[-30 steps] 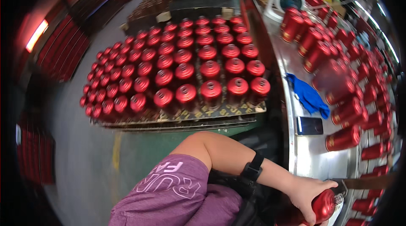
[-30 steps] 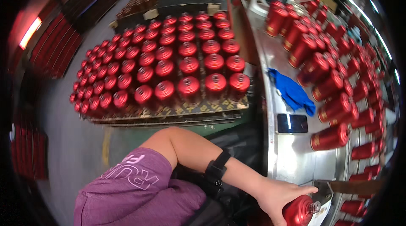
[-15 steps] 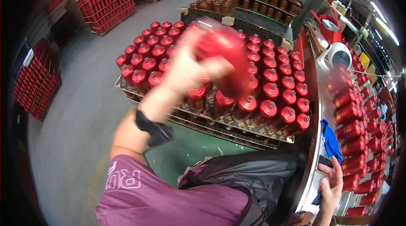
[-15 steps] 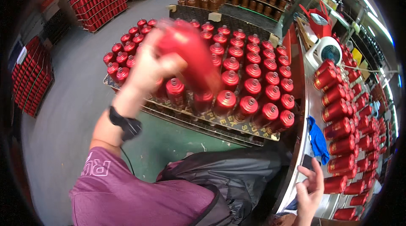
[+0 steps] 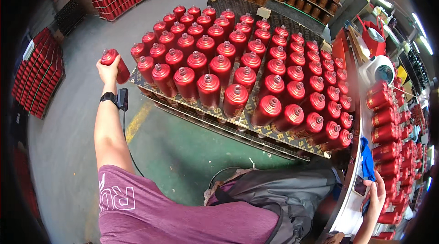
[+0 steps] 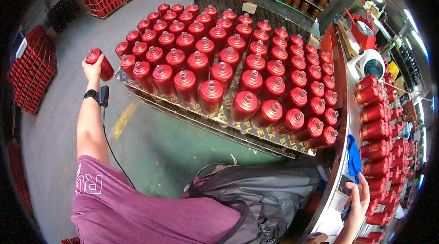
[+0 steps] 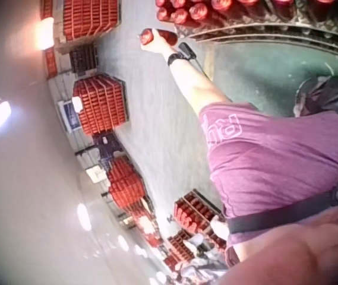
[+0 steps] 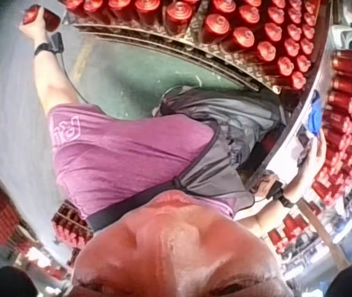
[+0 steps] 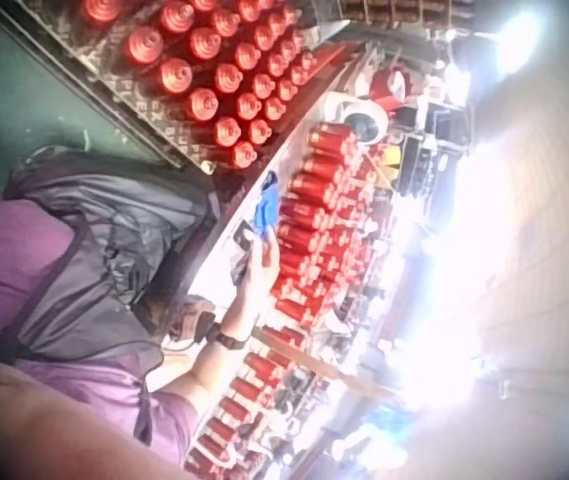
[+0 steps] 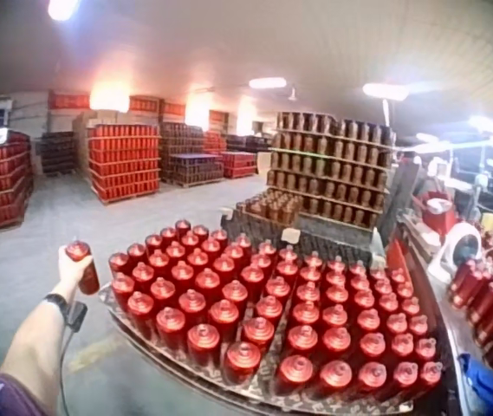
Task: Applying and smoothing gold decorative labels onto red metal bottles in an industrial setting.
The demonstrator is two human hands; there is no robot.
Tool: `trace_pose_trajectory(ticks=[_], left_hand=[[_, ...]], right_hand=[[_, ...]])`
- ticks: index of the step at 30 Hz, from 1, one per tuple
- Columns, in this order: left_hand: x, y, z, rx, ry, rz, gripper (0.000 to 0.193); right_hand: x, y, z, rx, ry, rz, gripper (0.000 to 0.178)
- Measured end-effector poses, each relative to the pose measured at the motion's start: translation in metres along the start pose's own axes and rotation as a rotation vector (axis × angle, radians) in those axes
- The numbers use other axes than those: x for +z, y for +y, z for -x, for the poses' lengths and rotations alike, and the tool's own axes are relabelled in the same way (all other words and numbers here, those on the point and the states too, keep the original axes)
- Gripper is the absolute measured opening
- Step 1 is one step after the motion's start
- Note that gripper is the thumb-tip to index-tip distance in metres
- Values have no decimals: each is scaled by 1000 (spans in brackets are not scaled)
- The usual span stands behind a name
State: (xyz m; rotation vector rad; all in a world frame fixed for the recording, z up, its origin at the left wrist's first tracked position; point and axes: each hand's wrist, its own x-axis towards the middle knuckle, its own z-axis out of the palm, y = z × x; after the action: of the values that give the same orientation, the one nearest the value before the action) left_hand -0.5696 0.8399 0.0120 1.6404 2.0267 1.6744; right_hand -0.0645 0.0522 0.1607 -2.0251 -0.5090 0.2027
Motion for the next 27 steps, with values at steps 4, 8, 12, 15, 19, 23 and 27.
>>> trace_pose_trajectory(ticks=[4, 8, 12, 15, 19, 23, 27], left_hand=[[43, -33, 17, -126, -55, 87, 94], [76, -65, 9, -82, -42, 116, 99], [109, -67, 36, 74, -237, 483, 35], [99, -68, 71, -33, -324, 511, 29], [95, -92, 11, -28, -467, 739, 46], [106, 11, 54, 215, -456, 314, 53], [102, 114, 101, 448, -546, 416, 55]], right_hand=[[8, 3, -10, -35, -13, 68, 44], [17, -14, -7, 129, -78, 83, 40], [11, -4, 1, 123, -34, 166, 37], [26, -11, -6, 173, -8, 273, 36], [1, -4, 13, 170, -4, 119, 39], [1, 1, 29, 310, 68, 69, 38], [-31, 8, 83, 437, 96, 145, 40]])
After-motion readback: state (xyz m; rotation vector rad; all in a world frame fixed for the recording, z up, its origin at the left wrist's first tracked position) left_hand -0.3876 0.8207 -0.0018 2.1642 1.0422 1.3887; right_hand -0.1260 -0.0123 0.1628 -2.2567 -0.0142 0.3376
